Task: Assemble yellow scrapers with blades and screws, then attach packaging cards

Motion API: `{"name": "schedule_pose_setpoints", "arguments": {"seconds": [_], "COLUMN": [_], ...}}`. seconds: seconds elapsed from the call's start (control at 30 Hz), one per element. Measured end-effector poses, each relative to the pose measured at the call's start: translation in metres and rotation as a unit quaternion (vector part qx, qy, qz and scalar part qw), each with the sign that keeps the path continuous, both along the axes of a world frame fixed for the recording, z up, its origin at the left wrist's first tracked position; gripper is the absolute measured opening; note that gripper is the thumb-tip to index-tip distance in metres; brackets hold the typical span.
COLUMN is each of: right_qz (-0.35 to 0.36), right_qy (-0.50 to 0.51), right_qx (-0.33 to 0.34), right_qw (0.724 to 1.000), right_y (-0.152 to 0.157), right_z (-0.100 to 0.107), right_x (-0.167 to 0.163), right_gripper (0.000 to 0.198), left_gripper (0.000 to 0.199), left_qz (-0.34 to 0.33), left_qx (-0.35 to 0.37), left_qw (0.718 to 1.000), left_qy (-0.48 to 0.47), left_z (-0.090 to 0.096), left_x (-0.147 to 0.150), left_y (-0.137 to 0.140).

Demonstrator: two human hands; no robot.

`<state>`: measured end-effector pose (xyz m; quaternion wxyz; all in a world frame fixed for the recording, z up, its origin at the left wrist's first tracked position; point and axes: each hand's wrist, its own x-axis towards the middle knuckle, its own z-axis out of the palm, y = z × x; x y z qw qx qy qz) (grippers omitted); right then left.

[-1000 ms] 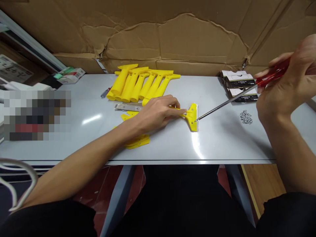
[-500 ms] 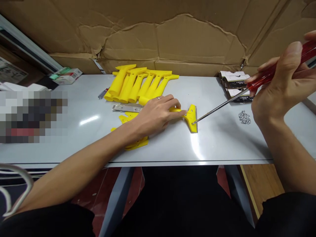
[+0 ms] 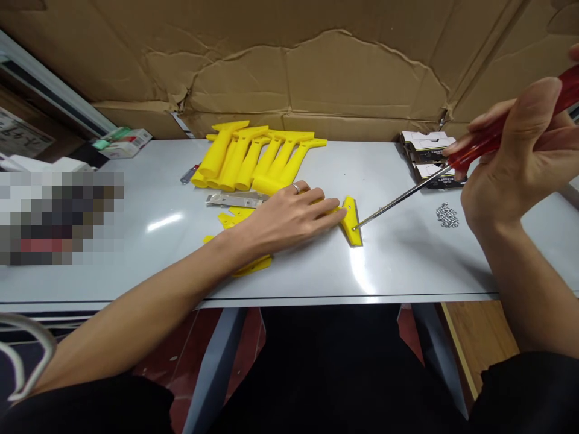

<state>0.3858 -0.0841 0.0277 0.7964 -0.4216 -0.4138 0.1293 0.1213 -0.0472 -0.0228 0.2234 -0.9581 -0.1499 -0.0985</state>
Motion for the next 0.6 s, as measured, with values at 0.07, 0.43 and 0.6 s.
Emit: {"name": "schedule_pose_setpoints", "arguments": {"seconds": [0.07, 0.43, 0.6], "right_qz": [-0.005, 0.036, -0.015], "right_qy": [-0.107, -0.168, -0.187], "right_qx": [0.058, 0.106, 0.118], "right_qw": [0.993, 0.979, 0.975], "right_y": [0.001, 0.014, 0.013], "right_z": [0.0, -0.004, -0.01], "right_x": [0.003, 0.015, 0.011], "right_gripper": [0.024, 0.051, 0.047], "left_gripper": [0.039, 0.055, 0.054], "left_qz": [0.001, -0.011, -0.022], "left_qx": [0.043, 0.057, 0.072], "left_qw": [0.998, 0.995, 0.994], "left_qy": [0.035, 0.079, 0.081], "left_z": [0.002, 0.0, -0.002], "left_x": [0.001, 0.002, 0.002], "left_y": [-0.003, -0.005, -0.004]}}
